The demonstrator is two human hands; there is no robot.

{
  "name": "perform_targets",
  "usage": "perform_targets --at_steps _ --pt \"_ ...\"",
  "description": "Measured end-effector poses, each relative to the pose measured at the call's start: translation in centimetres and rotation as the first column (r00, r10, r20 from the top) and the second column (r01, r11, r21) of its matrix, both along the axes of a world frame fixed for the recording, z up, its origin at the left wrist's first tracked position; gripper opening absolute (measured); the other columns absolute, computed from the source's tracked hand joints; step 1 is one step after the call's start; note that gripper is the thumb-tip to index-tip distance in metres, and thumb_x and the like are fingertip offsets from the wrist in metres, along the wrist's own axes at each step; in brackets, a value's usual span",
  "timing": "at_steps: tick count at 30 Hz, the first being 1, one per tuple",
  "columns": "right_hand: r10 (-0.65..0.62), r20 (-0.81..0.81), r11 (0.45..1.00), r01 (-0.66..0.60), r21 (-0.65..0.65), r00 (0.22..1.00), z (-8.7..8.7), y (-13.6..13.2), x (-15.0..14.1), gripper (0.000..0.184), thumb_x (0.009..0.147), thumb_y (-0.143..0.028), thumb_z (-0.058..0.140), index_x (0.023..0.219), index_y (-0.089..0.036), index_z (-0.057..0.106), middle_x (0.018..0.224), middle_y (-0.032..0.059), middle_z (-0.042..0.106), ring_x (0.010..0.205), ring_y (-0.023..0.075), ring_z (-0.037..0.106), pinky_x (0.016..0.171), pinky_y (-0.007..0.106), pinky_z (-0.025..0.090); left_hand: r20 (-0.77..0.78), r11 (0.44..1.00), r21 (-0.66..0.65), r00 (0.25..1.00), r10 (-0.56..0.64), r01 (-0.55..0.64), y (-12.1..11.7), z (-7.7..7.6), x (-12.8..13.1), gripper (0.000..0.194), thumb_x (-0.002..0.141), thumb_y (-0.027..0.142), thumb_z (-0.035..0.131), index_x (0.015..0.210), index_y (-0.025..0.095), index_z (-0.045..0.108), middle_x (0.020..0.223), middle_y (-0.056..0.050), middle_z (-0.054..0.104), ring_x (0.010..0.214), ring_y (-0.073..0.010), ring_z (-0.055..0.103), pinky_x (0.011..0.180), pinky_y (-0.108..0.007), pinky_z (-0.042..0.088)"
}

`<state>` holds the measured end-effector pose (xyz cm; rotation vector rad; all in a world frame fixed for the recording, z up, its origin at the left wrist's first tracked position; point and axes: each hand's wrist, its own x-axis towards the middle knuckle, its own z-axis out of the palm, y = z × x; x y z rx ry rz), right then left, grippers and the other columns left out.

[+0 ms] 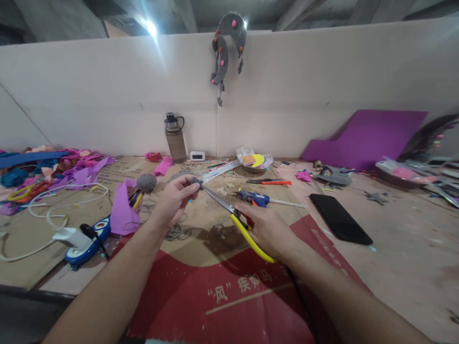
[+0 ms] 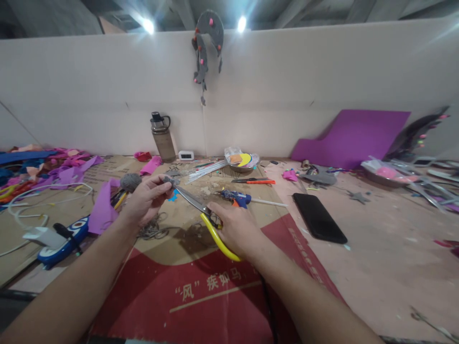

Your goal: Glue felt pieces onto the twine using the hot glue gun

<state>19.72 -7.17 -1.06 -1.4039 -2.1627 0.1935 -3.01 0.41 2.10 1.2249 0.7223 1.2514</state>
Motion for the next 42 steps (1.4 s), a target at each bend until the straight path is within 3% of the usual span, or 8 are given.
perform_targets --at_steps 12,19,25,29,35,38,42 --pt "-0.001 -0.017 1.000 0.001 -0.008 1.000 -0.1 0.0 0.0 0.015 0.084 -0.029 0.055 0.095 -0.023 0.064 0.073 0.0028 0.067 0.059 0.0135 0.053 0.058 0.022 0.036 -0.009 1.000 0.020 1.000 -0.001 0.001 0.2 -0.3 -0.1 0.019 0.066 0.023 0.078 0.076 0.014 0.066 0.070 0.000 0.059 0.057 -0.0067 0.050 0.055 -0.020 0.038" --pt "0.022 -0.039 0.998 -0.024 -0.050 0.999 0.0 0.0 -0.2 0.012 0.085 -0.029 0.055 0.091 -0.023 0.062 0.076 0.0023 0.066 0.060 0.0132 0.052 0.059 0.022 0.036 -0.023 0.998 0.057 0.999 0.031 -0.030 0.0 -0.2 0.0 0.034 0.067 0.021 0.077 0.099 0.019 0.064 0.071 0.001 0.060 0.059 -0.0080 0.052 0.055 -0.020 0.040" --pt "0.031 -0.107 0.995 -0.041 -0.091 0.994 -0.3 0.1 -0.1 0.010 0.085 -0.026 0.052 0.087 -0.021 0.061 0.068 -0.0003 0.061 0.061 0.0128 0.050 0.059 0.022 0.036 -0.077 0.987 0.157 0.996 0.046 -0.033 0.0 -0.2 0.1 0.041 0.068 0.021 0.076 0.106 0.022 0.060 0.074 0.002 0.059 0.065 -0.0096 0.054 0.060 -0.021 0.042" --pt "0.049 -0.188 0.990 -0.073 -0.120 0.981 -0.3 0.3 -0.2 0.011 0.084 -0.025 0.051 0.085 -0.021 0.061 0.068 -0.0017 0.059 0.060 0.0115 0.049 0.059 0.022 0.035 -0.159 0.961 0.271 0.983 0.093 -0.047 0.0 -0.4 0.1 0.044 0.063 0.019 0.079 0.102 0.022 0.060 0.084 0.000 0.062 0.079 -0.0135 0.057 0.069 -0.023 0.045" --pt "0.086 -0.247 0.984 -0.120 -0.128 0.965 -0.4 0.4 -0.4 0.011 0.080 -0.021 0.053 0.085 -0.020 0.063 0.069 -0.0015 0.061 0.060 0.0115 0.049 0.057 0.022 0.036 -0.319 0.851 0.491 0.871 0.373 -0.185 -0.6 -0.3 0.3 0.036 0.067 0.014 0.073 0.101 0.022 0.066 0.088 -0.002 0.063 0.071 -0.0127 0.054 0.070 -0.024 0.042" --pt "0.084 -0.247 0.985 -0.118 -0.129 0.965 -0.6 0.5 -0.4 0.010 0.081 -0.022 0.053 0.084 -0.019 0.063 0.068 -0.0021 0.060 0.059 0.0113 0.049 0.057 0.022 0.036 -0.333 0.809 0.544 0.829 0.450 -0.221 -1.0 -0.2 0.5 0.035 0.066 0.011 0.072 0.098 0.023 0.071 0.092 -0.003 0.067 0.070 -0.0137 0.054 0.072 -0.025 0.042" --pt "0.110 -0.278 0.982 -0.148 -0.120 0.954 -0.8 0.5 -0.4 0.010 0.082 -0.025 0.055 0.084 -0.019 0.063 0.068 -0.0023 0.059 0.059 0.0108 0.048 0.057 0.022 0.035 -0.315 0.800 0.564 0.842 0.437 -0.204 -1.1 -0.2 0.5 0.030 0.067 0.011 0.072 0.094 0.024 0.074 0.106 -0.006 0.069 0.098 -0.0209 0.059 0.088 -0.030 0.043"
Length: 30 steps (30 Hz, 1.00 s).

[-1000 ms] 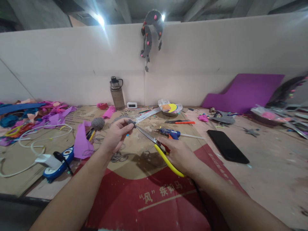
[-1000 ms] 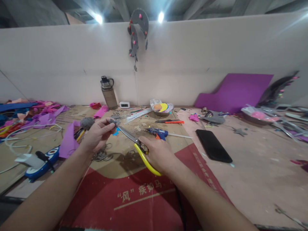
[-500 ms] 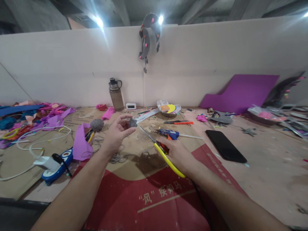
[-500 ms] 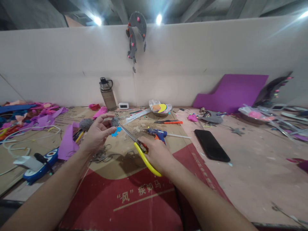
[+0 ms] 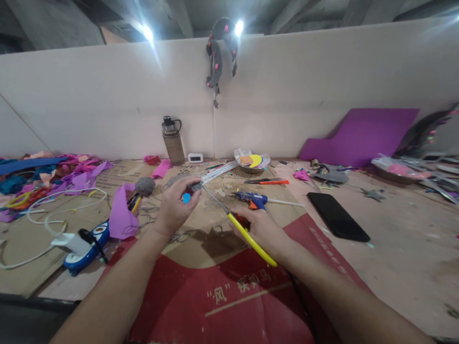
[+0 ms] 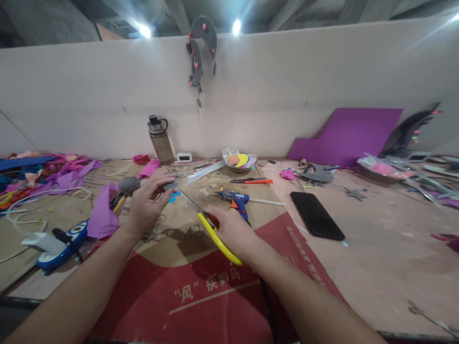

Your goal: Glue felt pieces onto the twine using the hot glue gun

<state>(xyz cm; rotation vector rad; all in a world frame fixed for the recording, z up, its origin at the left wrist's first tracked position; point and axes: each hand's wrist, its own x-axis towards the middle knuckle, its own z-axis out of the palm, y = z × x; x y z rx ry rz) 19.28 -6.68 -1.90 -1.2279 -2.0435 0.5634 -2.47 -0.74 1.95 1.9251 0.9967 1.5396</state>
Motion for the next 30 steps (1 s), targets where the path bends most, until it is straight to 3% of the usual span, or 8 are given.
perform_targets --at_steps 3,8,12,17,22,30 --pt "0.011 -0.008 1.000 -0.011 -0.026 1.000 -0.1 -0.1 -0.1 0.013 0.083 -0.027 0.054 0.087 -0.019 0.064 0.067 -0.0024 0.059 0.060 0.0109 0.049 0.056 0.021 0.035 0.032 1.000 0.005 0.999 -0.022 0.022 0.1 0.0 -0.1 0.020 0.069 0.015 0.072 0.087 0.024 0.075 0.111 -0.007 0.068 0.107 -0.0220 0.058 0.088 -0.030 0.045" --pt "0.040 -0.031 0.998 -0.041 -0.056 0.999 0.0 -0.3 -0.4 0.018 0.085 -0.033 0.054 0.091 -0.018 0.063 0.071 -0.0008 0.062 0.059 0.0116 0.051 0.056 0.023 0.038 0.119 0.983 -0.178 0.993 -0.022 0.043 0.6 -0.2 -0.4 0.013 0.078 0.028 0.068 0.083 0.018 0.073 0.068 -0.004 0.067 0.059 -0.0135 0.059 0.060 -0.026 0.046" --pt "0.062 -0.093 0.998 -0.064 -0.014 0.994 0.3 -0.5 -0.8 0.023 0.084 -0.029 0.055 0.104 -0.020 0.064 0.090 0.0039 0.068 0.075 0.0155 0.059 0.068 0.026 0.045 0.287 0.945 -0.293 0.956 -0.059 0.146 1.6 -0.5 -0.5 0.018 0.077 0.033 0.069 0.080 0.015 0.067 0.063 -0.002 0.064 0.057 -0.0119 0.058 0.056 -0.024 0.045" --pt "-0.120 0.043 0.987 0.114 0.116 0.992 0.0 -0.1 0.2 0.038 0.082 -0.024 0.057 0.119 -0.019 0.060 0.095 0.0070 0.068 0.075 0.0167 0.058 0.070 0.028 0.045 0.436 0.883 -0.357 0.890 -0.130 0.304 2.0 -0.5 -0.7 0.019 0.072 0.028 0.074 0.079 0.014 0.064 0.069 -0.001 0.064 0.054 -0.0074 0.054 0.052 -0.020 0.041" --pt "-0.248 0.168 0.960 0.219 0.173 0.954 0.1 0.2 1.7 0.042 0.078 -0.023 0.060 0.120 -0.021 0.061 0.092 0.0063 0.070 0.071 0.0170 0.059 0.066 0.026 0.043 0.425 0.815 -0.415 0.878 -0.220 0.405 1.6 0.0 -0.8 0.019 0.072 0.028 0.074 0.074 0.012 0.064 0.066 -0.001 0.062 0.051 -0.0057 0.049 0.049 -0.020 0.035" --pt "-0.158 0.180 0.974 0.122 0.192 0.971 0.4 0.1 1.6 0.028 0.081 -0.023 0.059 0.108 -0.022 0.065 0.084 0.0029 0.071 0.065 0.0146 0.057 0.063 0.024 0.039 0.308 0.786 -0.463 0.906 -0.291 0.410 1.6 -0.1 -0.8 0.019 0.074 0.029 0.072 0.073 0.012 0.065 0.058 0.000 0.057 0.051 -0.0065 0.047 0.050 -0.019 0.033"
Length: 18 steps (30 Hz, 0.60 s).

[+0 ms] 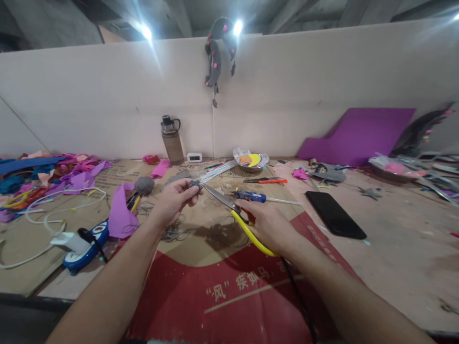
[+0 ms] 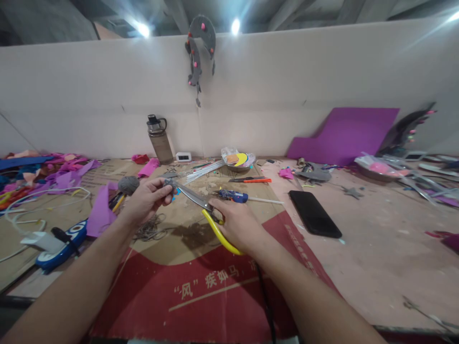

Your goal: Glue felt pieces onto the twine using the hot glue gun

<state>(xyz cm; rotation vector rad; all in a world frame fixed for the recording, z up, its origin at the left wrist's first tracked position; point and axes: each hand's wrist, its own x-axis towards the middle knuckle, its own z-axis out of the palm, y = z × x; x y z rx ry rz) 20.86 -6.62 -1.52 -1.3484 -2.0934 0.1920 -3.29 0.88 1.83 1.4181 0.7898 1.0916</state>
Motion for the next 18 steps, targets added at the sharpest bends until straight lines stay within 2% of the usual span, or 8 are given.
perform_targets --at_steps 6,10,18 --pt "0.027 0.008 0.999 -0.027 -0.022 1.000 0.28 -0.10 0.03 0.024 0.082 -0.022 0.058 0.105 -0.023 0.064 0.086 0.0015 0.070 0.066 0.0133 0.055 0.063 0.023 0.036 -0.044 0.999 0.037 0.999 -0.007 0.008 0.13 -0.04 -0.07 0.019 0.074 0.030 0.071 0.075 0.012 0.065 0.064 -0.001 0.059 0.052 -0.0069 0.047 0.050 -0.021 0.034" --pt "0.035 0.031 0.998 -0.033 -0.046 0.999 0.62 -0.25 -0.06 0.018 0.084 -0.024 0.056 0.099 -0.023 0.065 0.079 0.0008 0.068 0.062 0.0127 0.052 0.060 0.023 0.033 -0.099 0.997 0.081 0.995 -0.002 0.010 0.32 -0.24 -0.25 0.016 0.078 0.029 0.068 0.076 0.013 0.064 0.063 0.000 0.057 0.054 -0.0075 0.047 0.052 -0.021 0.035" --pt "0.045 0.038 0.998 -0.043 -0.052 0.998 0.76 -0.30 -0.14 0.019 0.083 -0.021 0.055 0.099 -0.022 0.065 0.073 0.0000 0.065 0.059 0.0120 0.048 0.059 0.023 0.031 -0.167 0.991 0.132 0.986 -0.006 0.028 0.71 -0.59 -0.66 0.014 0.081 0.028 0.064 0.079 0.014 0.064 0.065 0.000 0.057 0.057 -0.0081 0.047 0.055 -0.022 0.035"
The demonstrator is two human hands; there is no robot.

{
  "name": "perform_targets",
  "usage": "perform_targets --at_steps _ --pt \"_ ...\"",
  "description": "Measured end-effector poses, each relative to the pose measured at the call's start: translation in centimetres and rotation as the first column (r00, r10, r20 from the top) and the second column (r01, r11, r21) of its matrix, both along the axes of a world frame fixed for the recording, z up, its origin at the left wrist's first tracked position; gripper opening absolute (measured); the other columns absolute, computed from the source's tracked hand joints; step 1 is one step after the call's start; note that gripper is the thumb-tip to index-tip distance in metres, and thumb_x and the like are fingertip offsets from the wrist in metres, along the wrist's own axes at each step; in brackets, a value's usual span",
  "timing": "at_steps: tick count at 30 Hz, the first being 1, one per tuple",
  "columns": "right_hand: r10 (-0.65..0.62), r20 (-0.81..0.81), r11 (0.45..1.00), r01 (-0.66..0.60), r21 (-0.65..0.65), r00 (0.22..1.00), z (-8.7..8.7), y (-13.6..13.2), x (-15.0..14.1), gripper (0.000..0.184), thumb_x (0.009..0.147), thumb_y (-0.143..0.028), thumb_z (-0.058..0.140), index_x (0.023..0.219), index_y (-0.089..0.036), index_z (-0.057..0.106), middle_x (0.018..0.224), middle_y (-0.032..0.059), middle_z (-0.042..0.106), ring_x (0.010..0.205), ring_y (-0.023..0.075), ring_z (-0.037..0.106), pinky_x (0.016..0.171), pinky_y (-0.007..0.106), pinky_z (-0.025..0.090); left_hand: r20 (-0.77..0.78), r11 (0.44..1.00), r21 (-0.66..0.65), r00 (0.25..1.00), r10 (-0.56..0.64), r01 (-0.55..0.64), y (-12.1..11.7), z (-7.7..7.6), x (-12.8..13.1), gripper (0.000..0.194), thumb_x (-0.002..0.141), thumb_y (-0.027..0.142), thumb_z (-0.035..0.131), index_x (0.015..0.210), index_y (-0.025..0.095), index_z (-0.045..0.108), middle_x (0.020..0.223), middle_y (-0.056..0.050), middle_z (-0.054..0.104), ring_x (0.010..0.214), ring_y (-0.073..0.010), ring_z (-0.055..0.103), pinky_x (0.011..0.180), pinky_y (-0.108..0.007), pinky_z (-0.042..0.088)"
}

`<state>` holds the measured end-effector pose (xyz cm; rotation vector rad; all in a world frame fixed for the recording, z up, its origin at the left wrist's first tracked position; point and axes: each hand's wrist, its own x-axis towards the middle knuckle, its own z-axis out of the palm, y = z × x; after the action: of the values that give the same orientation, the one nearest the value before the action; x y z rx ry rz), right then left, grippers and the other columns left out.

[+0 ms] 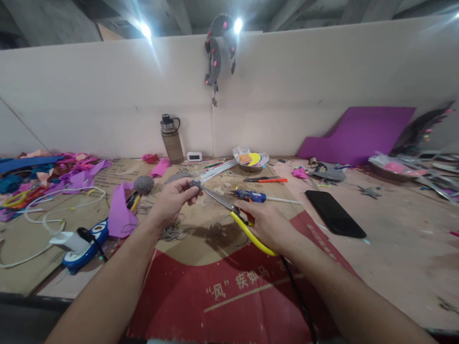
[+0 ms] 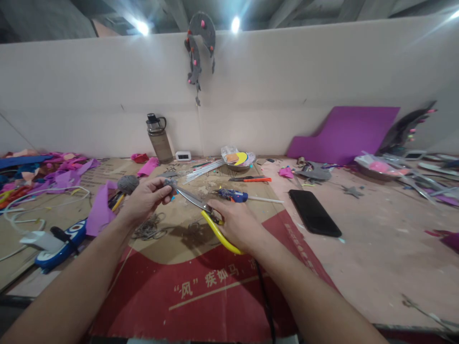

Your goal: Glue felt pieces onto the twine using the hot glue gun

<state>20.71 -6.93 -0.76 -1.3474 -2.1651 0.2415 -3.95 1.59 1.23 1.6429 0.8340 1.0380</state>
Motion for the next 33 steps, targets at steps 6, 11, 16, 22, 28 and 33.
perform_targets --at_steps 6,11,16,22,28,33 --pt "0.035 -0.052 0.999 -0.036 -0.017 0.998 0.07 -0.03 0.09 0.018 0.083 -0.020 0.055 0.097 -0.023 0.065 0.074 -0.0011 0.065 0.059 0.0110 0.048 0.061 0.022 0.033 -0.028 0.999 0.032 1.000 -0.006 0.007 -0.02 0.22 -0.20 0.014 0.081 0.028 0.065 0.079 0.014 0.064 0.068 0.000 0.058 0.058 -0.0082 0.046 0.056 -0.023 0.035" --pt "0.032 -0.033 0.999 -0.032 -0.003 0.999 0.11 -0.07 0.12 0.018 0.082 -0.019 0.055 0.097 -0.022 0.065 0.070 -0.0014 0.064 0.056 0.0104 0.047 0.059 0.022 0.032 -0.055 0.999 0.052 0.998 -0.004 0.007 0.15 0.18 -0.45 0.014 0.080 0.029 0.065 0.078 0.015 0.064 0.068 0.001 0.058 0.058 -0.0081 0.046 0.055 -0.023 0.034" --pt "0.033 -0.022 0.999 -0.033 0.001 0.999 0.10 -0.06 0.09 0.015 0.082 -0.017 0.056 0.094 -0.021 0.064 0.073 -0.0008 0.064 0.057 0.0101 0.047 0.059 0.022 0.031 -0.082 0.998 0.065 0.997 -0.009 0.014 0.28 0.08 -0.62 0.016 0.081 0.031 0.065 0.078 0.015 0.065 0.066 0.001 0.056 0.058 -0.0082 0.046 0.056 -0.023 0.034" --pt "0.042 -0.014 0.999 -0.042 -0.005 0.999 0.36 -0.17 -0.05 0.017 0.080 -0.012 0.053 0.091 -0.020 0.063 0.076 0.0002 0.065 0.058 0.0106 0.047 0.058 0.022 0.031 -0.070 0.999 0.053 0.998 -0.004 0.008 0.24 0.08 -0.53 0.016 0.079 0.031 0.067 0.078 0.015 0.066 0.066 0.000 0.058 0.057 -0.0086 0.047 0.056 -0.023 0.035" --pt "0.025 -0.007 1.000 -0.025 -0.005 1.000 0.27 -0.26 -0.10 0.018 0.079 -0.011 0.052 0.090 -0.021 0.062 0.076 0.0006 0.065 0.059 0.0111 0.047 0.058 0.022 0.031 -0.042 0.999 0.037 0.999 0.015 -0.014 0.14 0.17 -0.44 0.016 0.076 0.031 0.069 0.075 0.014 0.068 0.063 -0.001 0.059 0.055 -0.0093 0.047 0.055 -0.023 0.035" --pt "0.011 0.018 1.000 -0.011 -0.007 1.000 0.23 -0.28 -0.09 0.021 0.080 -0.012 0.051 0.095 -0.021 0.062 0.076 0.0013 0.065 0.060 0.0121 0.048 0.059 0.023 0.031 -0.013 1.000 0.006 1.000 0.021 -0.021 -0.19 0.49 -0.18 0.015 0.074 0.029 0.070 0.074 0.014 0.068 0.065 -0.001 0.062 0.054 -0.0079 0.047 0.054 -0.022 0.036"
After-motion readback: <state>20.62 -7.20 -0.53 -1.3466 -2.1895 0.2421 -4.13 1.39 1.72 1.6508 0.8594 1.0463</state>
